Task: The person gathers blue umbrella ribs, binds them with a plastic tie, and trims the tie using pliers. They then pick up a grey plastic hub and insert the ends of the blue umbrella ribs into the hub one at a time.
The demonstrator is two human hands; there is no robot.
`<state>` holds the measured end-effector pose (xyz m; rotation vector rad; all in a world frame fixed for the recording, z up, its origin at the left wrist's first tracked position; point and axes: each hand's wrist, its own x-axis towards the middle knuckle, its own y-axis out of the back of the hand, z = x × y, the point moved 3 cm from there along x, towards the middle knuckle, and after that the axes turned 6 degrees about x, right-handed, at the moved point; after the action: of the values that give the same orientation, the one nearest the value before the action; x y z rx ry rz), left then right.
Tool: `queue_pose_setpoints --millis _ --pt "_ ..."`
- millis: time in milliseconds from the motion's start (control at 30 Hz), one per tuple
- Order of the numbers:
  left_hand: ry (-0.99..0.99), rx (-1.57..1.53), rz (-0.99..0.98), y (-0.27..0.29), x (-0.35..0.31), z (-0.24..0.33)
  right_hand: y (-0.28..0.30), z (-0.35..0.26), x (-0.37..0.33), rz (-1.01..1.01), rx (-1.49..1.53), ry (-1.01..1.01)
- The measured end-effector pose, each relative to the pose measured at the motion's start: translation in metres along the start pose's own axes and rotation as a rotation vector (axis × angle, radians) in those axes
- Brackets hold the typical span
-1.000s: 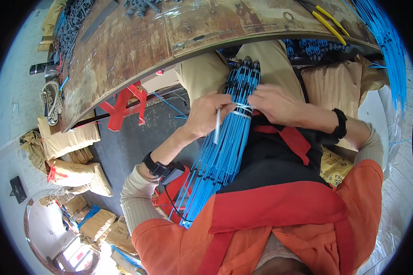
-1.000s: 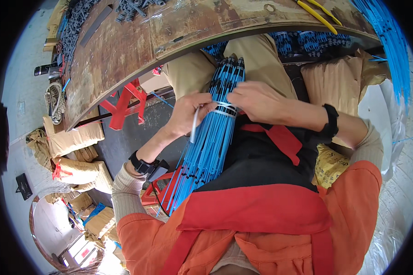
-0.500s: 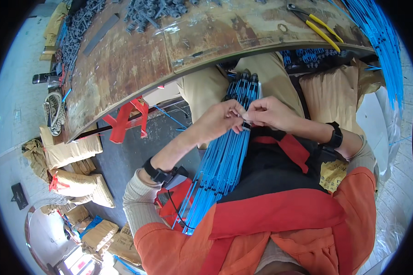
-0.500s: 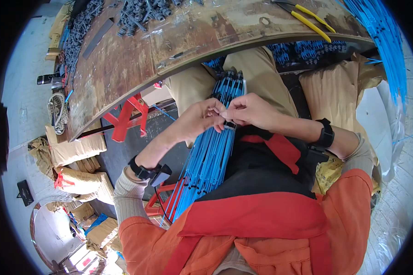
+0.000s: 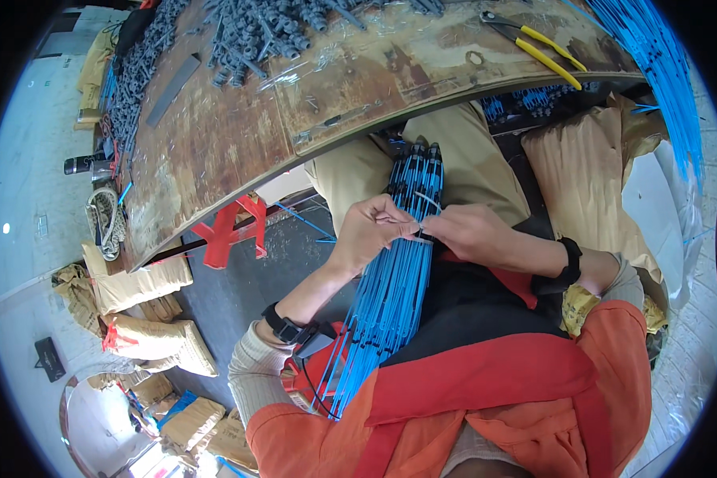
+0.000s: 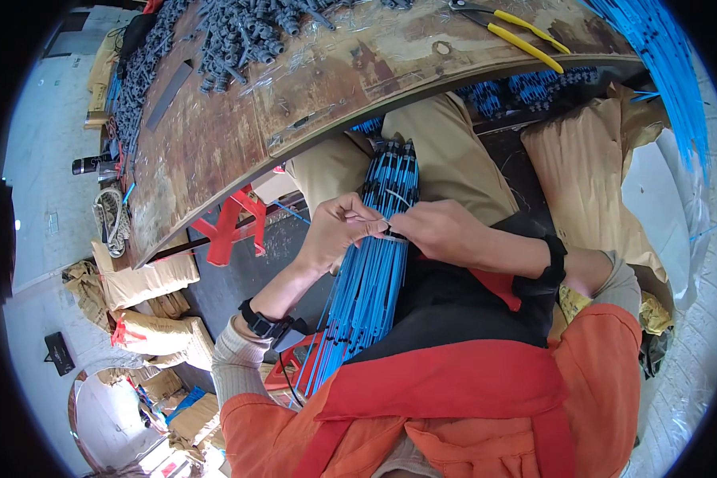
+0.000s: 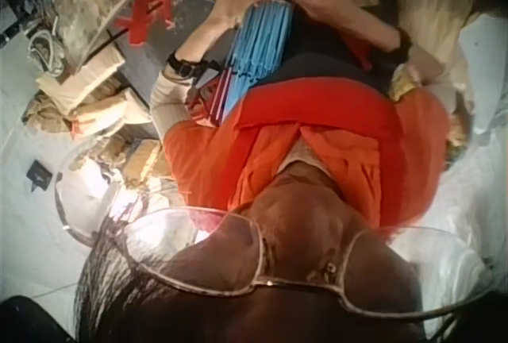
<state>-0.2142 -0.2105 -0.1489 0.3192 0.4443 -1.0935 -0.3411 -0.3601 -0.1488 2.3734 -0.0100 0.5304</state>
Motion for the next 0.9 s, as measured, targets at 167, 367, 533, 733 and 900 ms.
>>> queue_pose_setpoints --millis 167,367,533,733,900 --pt "0.004 -0.100 0.012 -0.004 0.000 0.004 -0.014 -0.005 -0.008 -0.110 -0.072 0.003" --pt "-0.732 0.938 0.071 -0.024 -0.010 0.041 0.008 0.014 0.009 0.052 0.062 -0.089" --pt "-1.070 1.303 0.101 -0.035 -0.007 0.042 -0.010 0.035 0.012 0.118 0.378 -0.212" --pt "-0.923 1.286 0.284 -0.026 -0.010 0.024 -0.004 0.031 0.007 -0.096 0.811 -0.547" --pt "-0.898 1.240 0.283 -0.026 -0.007 0.030 -0.008 0.043 0.008 -0.201 0.971 -0.632"
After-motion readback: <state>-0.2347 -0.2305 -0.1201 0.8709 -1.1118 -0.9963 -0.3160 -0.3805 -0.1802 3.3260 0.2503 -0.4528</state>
